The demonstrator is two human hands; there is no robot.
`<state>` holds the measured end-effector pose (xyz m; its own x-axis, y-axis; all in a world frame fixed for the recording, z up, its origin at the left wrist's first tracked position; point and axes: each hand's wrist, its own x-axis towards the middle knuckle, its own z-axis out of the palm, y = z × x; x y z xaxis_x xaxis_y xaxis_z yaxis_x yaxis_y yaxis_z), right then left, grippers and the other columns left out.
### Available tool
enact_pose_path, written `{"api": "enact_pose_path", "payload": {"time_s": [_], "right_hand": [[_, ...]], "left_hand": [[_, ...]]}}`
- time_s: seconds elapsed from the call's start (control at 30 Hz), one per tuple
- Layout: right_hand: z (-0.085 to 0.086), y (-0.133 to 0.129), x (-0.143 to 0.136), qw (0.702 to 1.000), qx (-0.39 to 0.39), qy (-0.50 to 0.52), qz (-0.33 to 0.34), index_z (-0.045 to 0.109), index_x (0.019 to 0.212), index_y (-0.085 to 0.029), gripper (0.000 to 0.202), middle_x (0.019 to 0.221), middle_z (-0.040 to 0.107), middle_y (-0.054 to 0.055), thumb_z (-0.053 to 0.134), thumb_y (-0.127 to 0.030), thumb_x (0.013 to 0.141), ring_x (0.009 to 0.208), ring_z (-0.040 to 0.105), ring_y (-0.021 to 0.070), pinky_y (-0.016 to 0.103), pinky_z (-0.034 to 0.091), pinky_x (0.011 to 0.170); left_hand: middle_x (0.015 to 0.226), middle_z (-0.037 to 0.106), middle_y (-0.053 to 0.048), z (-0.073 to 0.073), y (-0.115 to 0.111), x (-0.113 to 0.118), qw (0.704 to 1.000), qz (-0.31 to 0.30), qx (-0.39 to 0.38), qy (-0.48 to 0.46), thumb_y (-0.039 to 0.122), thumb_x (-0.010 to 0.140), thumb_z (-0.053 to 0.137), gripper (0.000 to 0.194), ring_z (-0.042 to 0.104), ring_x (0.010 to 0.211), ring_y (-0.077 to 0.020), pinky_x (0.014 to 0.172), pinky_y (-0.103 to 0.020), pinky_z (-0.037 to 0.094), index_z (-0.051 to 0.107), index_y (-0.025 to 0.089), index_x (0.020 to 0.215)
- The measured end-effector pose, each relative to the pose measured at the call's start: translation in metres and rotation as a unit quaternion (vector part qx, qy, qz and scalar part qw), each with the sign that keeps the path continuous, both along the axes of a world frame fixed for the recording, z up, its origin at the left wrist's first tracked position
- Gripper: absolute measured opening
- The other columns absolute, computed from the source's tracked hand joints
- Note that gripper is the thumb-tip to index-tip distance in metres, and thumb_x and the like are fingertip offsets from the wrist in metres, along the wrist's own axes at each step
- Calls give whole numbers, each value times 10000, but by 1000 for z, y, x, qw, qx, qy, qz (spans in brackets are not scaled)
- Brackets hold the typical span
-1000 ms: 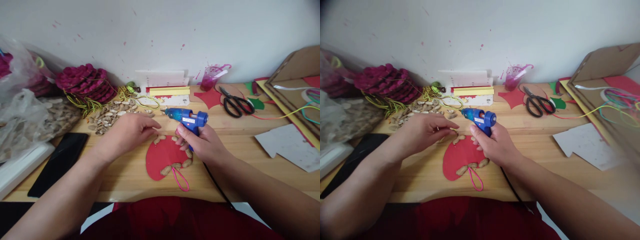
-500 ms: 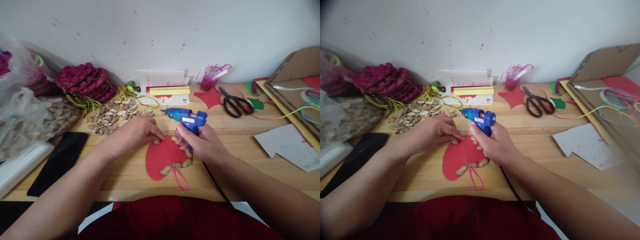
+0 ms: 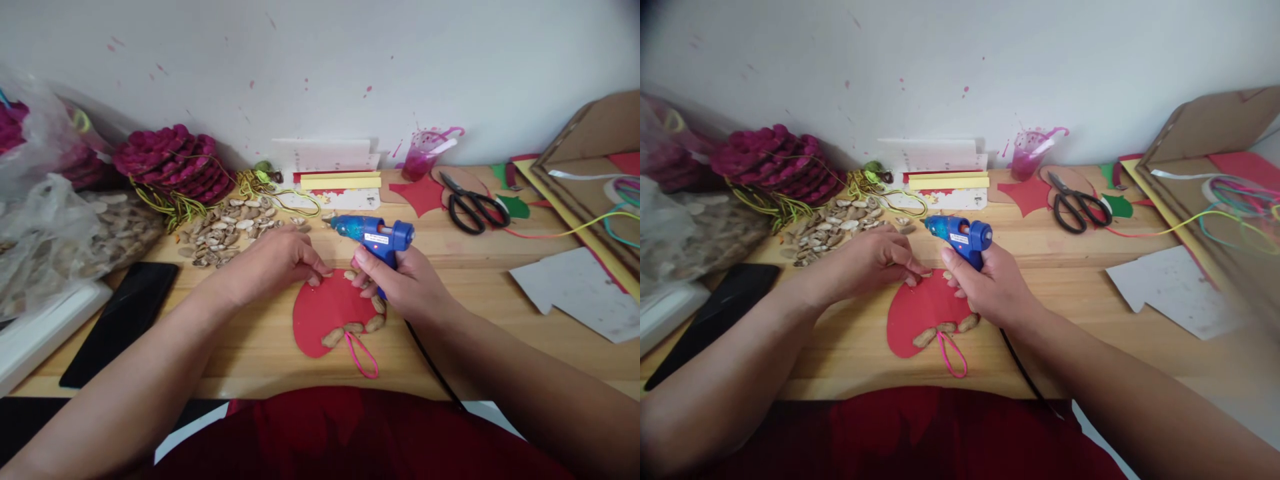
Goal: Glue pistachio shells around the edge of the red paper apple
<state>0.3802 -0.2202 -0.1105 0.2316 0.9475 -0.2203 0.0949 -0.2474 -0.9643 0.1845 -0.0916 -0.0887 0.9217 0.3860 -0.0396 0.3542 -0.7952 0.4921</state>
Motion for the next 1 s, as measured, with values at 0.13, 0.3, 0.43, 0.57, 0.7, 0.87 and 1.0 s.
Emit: {"api": "enact_pose_path", "payload": {"time_s": [0.13, 0.3, 0.43, 0.57, 0.7, 0.87, 1.0], "right_hand": [[1, 1, 0, 1000, 2, 5, 0, 656, 895, -194, 330, 687, 701, 16, 686, -523, 903, 565, 668, 136, 239, 585, 516], [3, 1, -2, 1000, 7, 11, -7, 656, 907, -191, 333, 717, 691, 16, 709, -518, 883, 588, 672, 137, 240, 592, 518], [4, 2, -2, 1000, 12, 11, -8, 656, 896, -184, 359, 717, 694, 26, 732, -533, 860, 630, 696, 160, 251, 602, 524], [2, 2, -1, 1000, 8, 3, -3, 652, 887, -180, 367, 687, 695, 26, 714, -542, 874, 593, 684, 151, 250, 600, 517], [-3, 2, 0, 1000, 25, 5, 4, 639, 913, -184, 380, 700, 696, 22, 696, -559, 886, 611, 694, 152, 241, 593, 509], [-4, 2, 1, 999, 40, 19, 8, 626, 956, -187, 398, 710, 686, 13, 691, -574, 886, 603, 687, 149, 242, 583, 494], [3, 3, 4, 998, 56, 28, 3, 620, 958, -186, 409, 789, 684, 22, 708, -576, 871, 617, 693, 148, 252, 588, 496]], "left_hand": [[842, 786, 29, 2, -2, 1, 1000, -1, 20, 5, 162, 889, 686, 211, 647, 819, -162, 976, -332, 446, 827, 319, 882], [824, 785, 12, 4, -4, 1, 998, -6, 55, 9, 174, 891, 695, 208, 648, 840, -184, 968, -349, 443, 833, 330, 909], [831, 789, 21, 4, -4, 1, 999, -1, 41, 13, 165, 887, 696, 235, 655, 872, -189, 958, -339, 443, 830, 352, 929], [828, 794, 26, 5, -4, 2, 999, 2, 30, 20, 151, 868, 707, 217, 662, 852, -184, 961, -341, 445, 829, 331, 870], [819, 797, 34, 2, -1, 1, 1000, -15, 24, 6, 161, 874, 709, 208, 660, 822, -167, 892, -303, 453, 824, 333, 893], [844, 790, 2, 4, 4, -6, 998, -47, 12, -45, 213, 918, 664, 208, 668, 769, -136, 738, -239, 461, 814, 303, 1031], [907, 795, -42, 18, 10, -17, 991, 85, 58, -81, 307, 931, 639, 206, 691, 795, -153, 738, -256, 480, 810, 223, 1008]]}}
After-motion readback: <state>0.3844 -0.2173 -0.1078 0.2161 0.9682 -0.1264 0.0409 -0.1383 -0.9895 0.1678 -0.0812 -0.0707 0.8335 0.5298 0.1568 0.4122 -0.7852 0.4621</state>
